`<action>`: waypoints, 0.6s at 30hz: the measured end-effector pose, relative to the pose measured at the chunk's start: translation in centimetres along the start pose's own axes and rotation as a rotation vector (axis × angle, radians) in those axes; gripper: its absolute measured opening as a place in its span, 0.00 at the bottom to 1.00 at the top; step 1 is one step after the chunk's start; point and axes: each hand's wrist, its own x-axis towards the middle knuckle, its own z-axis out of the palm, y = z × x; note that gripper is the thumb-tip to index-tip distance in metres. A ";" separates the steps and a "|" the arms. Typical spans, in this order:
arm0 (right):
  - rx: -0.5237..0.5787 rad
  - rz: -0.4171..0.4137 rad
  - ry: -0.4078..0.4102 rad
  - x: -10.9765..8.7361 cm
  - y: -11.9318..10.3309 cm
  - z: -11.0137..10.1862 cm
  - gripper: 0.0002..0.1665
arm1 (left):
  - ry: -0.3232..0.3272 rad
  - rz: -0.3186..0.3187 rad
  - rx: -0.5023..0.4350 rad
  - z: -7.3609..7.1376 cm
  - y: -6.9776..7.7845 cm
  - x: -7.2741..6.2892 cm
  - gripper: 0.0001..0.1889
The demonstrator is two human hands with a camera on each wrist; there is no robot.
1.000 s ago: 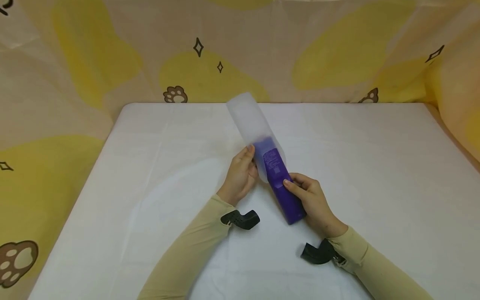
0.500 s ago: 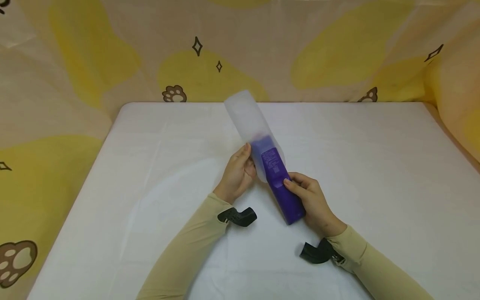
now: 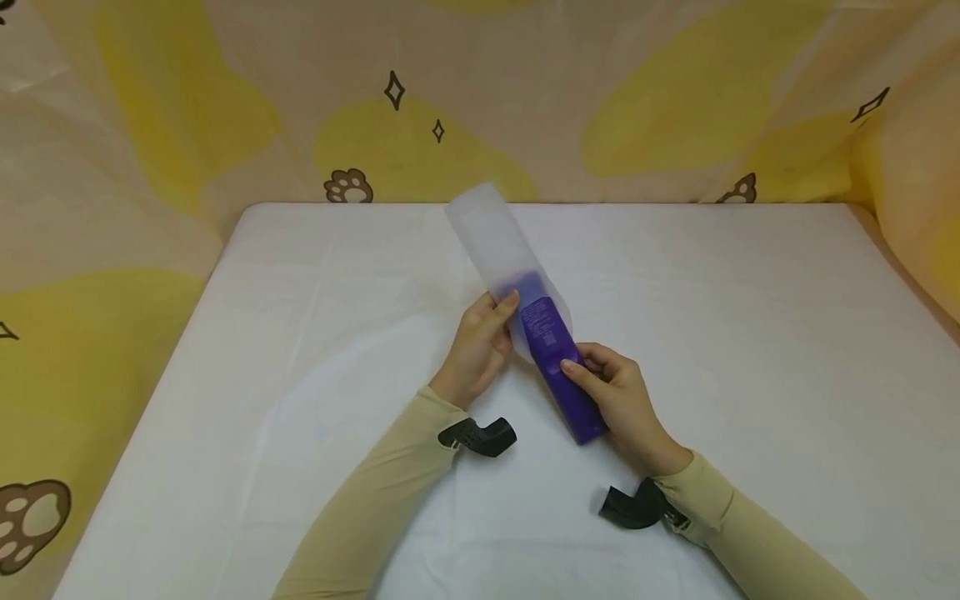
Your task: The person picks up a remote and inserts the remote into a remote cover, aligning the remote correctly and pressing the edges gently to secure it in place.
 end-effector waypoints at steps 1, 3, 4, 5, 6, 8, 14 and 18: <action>-0.017 -0.002 -0.004 0.0 0.0 0.0 0.18 | 0.015 0.002 0.019 0.0 0.0 0.0 0.15; -0.044 -0.004 -0.011 -0.1 0.0 0.0 0.18 | 0.041 0.009 0.051 0.1 -0.1 0.1 0.15; -0.053 -0.001 -0.014 0.0 0.0 0.0 0.18 | 0.052 0.012 0.057 0.1 -0.2 0.1 0.15; -0.052 0.003 -0.019 0.0 0.1 -0.1 0.18 | 0.064 0.014 0.060 0.1 -0.2 0.2 0.13; -0.051 0.008 -0.023 0.0 0.1 -0.1 0.18 | 0.073 0.017 0.060 0.0 -0.2 0.2 0.11; -0.048 0.020 -0.030 0.1 0.1 -0.1 0.18 | 0.087 0.016 0.056 -0.1 -0.1 0.2 0.07; -0.048 0.042 -0.042 0.2 0.2 -0.1 0.17 | 0.101 0.047 0.005 -0.5 0.2 0.4 0.05; -0.050 0.044 -0.044 0.3 0.2 -0.2 0.17 | 0.087 0.054 -0.004 -0.6 0.4 0.4 0.06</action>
